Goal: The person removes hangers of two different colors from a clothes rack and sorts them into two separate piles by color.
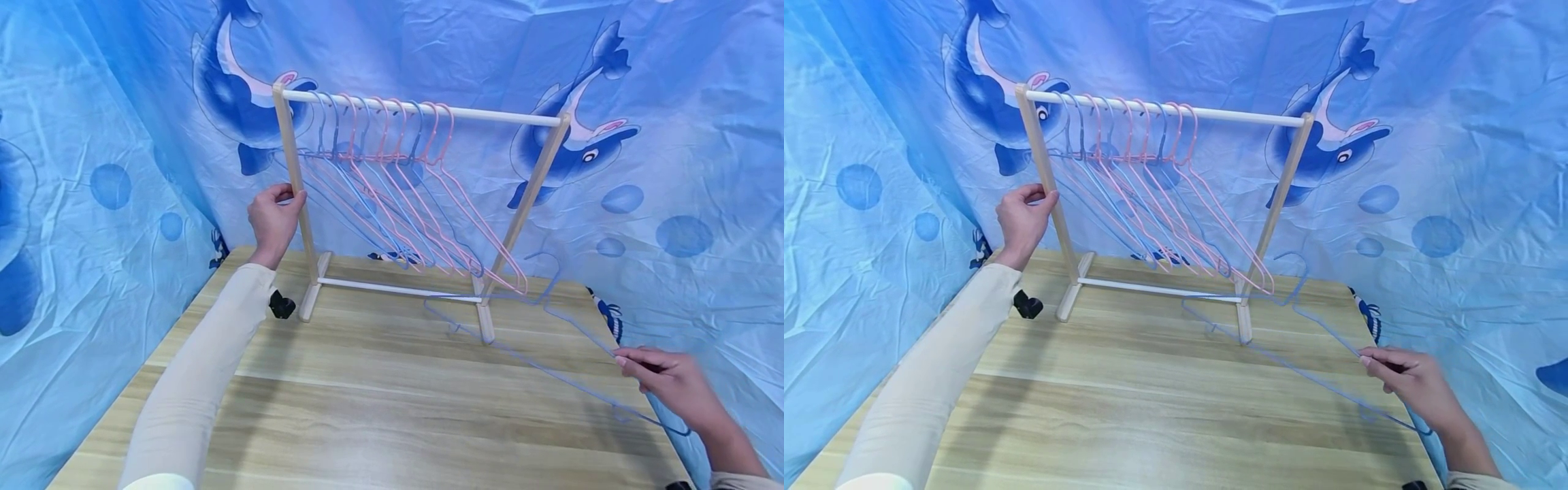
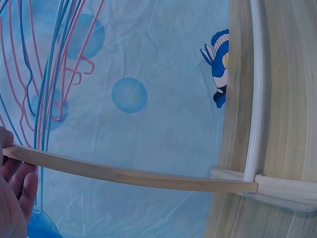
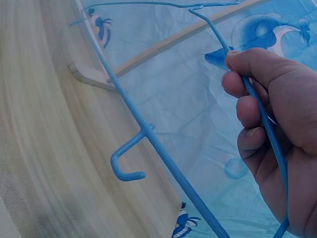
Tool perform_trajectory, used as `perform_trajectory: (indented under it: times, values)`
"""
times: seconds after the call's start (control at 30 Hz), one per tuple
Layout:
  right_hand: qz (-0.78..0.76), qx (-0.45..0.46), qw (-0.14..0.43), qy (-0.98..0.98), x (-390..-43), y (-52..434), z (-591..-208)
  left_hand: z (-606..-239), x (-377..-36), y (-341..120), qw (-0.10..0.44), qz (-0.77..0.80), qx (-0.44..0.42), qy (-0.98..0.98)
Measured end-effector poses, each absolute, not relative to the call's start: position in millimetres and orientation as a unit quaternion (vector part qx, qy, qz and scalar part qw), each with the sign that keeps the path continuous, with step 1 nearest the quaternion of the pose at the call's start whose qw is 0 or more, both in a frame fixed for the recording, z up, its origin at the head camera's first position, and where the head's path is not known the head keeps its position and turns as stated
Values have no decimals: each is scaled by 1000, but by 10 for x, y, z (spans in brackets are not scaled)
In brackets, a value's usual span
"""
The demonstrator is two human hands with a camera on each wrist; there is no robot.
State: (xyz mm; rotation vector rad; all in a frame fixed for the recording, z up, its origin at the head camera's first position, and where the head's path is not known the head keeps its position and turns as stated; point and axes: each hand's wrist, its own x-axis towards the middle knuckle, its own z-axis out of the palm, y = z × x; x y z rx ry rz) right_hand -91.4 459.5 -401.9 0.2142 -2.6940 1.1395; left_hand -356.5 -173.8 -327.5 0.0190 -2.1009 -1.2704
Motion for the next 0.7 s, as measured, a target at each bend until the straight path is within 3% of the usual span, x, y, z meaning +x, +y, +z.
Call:
perform_trajectory:
  times: [0.53, 0.7]
  values:
    - [378, 41, 48, -924, -1054, 4682, -4151, -3297, -3600, -1715, 345, -483, 0, -805]
    - [367, 51, 68, -926, -1122, 4699, -4213, -3310, -3608, -1715, 344, -487, -1, -802]
